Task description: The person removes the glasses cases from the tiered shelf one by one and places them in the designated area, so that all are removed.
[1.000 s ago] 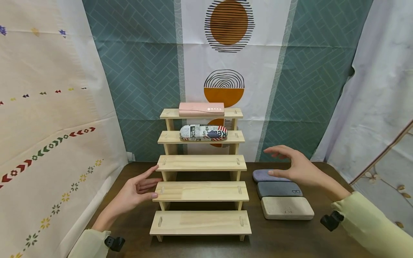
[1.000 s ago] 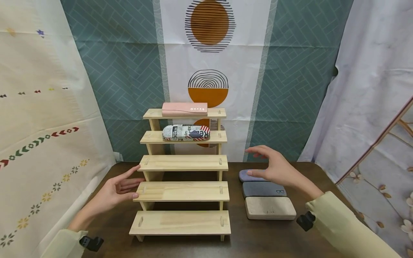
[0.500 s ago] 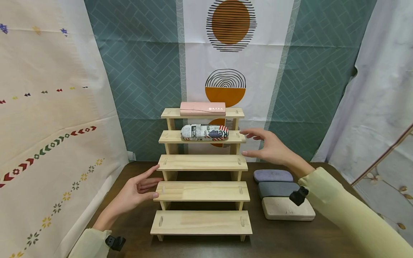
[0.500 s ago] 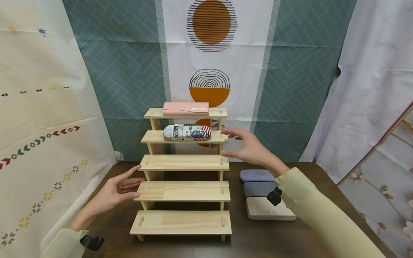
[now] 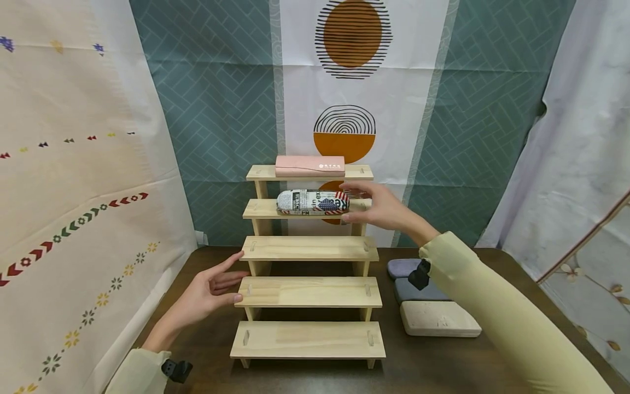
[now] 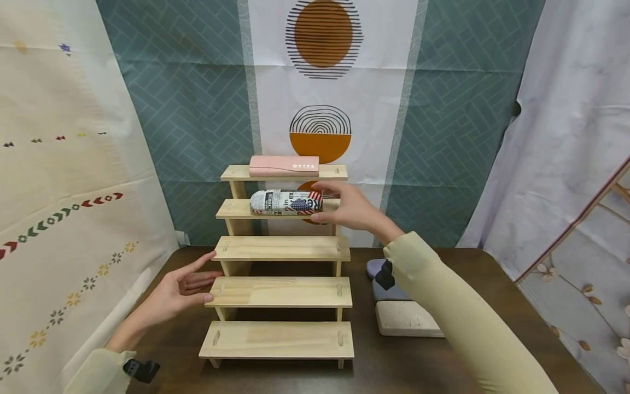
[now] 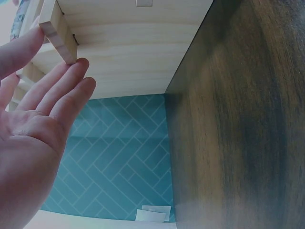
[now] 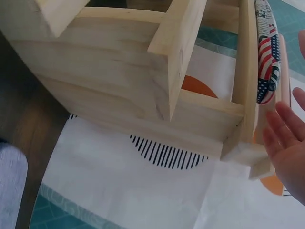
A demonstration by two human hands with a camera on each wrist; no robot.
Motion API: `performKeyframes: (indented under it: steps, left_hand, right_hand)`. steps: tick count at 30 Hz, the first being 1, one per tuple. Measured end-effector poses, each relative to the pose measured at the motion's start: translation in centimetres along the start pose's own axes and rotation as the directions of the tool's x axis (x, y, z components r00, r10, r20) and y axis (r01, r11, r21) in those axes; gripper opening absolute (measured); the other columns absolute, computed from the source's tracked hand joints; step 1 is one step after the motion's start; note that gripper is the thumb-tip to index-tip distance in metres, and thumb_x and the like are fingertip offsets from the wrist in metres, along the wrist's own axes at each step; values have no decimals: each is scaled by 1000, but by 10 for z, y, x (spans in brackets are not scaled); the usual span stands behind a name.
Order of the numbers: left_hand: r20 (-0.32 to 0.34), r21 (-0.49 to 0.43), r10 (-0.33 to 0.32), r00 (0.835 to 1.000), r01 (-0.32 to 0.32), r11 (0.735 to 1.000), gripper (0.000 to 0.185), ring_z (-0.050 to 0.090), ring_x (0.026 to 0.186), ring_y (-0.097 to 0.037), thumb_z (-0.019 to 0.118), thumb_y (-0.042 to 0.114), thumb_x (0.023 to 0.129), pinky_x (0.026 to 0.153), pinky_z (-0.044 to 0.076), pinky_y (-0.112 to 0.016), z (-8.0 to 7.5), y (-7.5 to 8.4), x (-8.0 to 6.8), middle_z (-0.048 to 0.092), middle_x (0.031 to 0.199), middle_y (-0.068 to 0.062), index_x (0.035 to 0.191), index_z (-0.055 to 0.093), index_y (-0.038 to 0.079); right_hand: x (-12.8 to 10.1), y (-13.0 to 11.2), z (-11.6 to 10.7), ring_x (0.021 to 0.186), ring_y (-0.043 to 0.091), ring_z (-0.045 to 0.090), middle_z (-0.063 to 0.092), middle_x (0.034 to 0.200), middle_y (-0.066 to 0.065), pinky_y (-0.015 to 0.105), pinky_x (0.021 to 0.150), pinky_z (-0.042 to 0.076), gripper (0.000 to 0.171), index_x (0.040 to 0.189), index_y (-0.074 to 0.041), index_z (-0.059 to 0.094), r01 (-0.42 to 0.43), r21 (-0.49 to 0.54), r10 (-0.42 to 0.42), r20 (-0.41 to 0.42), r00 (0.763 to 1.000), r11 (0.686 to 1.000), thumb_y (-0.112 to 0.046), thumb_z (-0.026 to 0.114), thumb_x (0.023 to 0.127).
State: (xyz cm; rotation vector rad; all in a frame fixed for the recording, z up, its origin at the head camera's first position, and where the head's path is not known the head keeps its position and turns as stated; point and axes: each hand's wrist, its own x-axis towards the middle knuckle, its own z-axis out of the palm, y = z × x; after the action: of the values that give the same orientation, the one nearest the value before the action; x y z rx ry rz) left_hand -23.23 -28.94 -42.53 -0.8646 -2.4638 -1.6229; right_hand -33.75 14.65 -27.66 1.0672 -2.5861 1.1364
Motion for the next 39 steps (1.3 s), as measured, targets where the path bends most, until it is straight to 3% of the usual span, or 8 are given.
performKeyframes:
  steps: [10,18,22,28,39]
  left_hand:
    - [3,-2,33,999,-33,999,91,60,130,-38,82,-1,91,94,57,-31,-1,-2,0,43,160,-23,167,32,11]
    - [2,-9,37,999,-37,999,91,61,131,-33,81,-1,91,94,57,-33,-1,-3,1,40,162,-22,167,32,11]
    - [-1,-7,28,1000,-28,1000,92,61,131,-35,82,0,91,94,57,-34,-1,-4,0,41,162,-22,167,32,11]
    - [-7,-10,3,1000,-3,1000,92,60,130,-41,83,1,90,94,57,-37,-1,-4,0,47,159,-20,167,34,14]
    - [-5,-3,1,1000,-1,1000,92,62,129,-35,84,2,90,94,58,-39,0,-3,0,47,158,-20,167,34,13]
  right_hand:
    - [21,4,12,132,29,55,57,149,8,52,111,44,75,153,-11,56,-60,48,59,24,998,997,-26,89,87]
    - [29,7,19,108,26,58,63,135,7,45,95,49,68,149,-10,59,-35,73,34,26,999,997,-20,88,89]
    - [33,9,22,103,26,56,64,137,6,43,90,49,67,147,-8,61,-20,92,18,26,1000,996,-18,89,88]
    - [35,8,24,103,25,58,63,140,6,41,89,49,68,148,-7,60,-30,95,27,25,999,995,-18,90,87]
    - [33,9,27,102,26,62,65,132,11,36,85,54,68,147,-1,60,-43,127,42,12,999,991,-11,89,86]
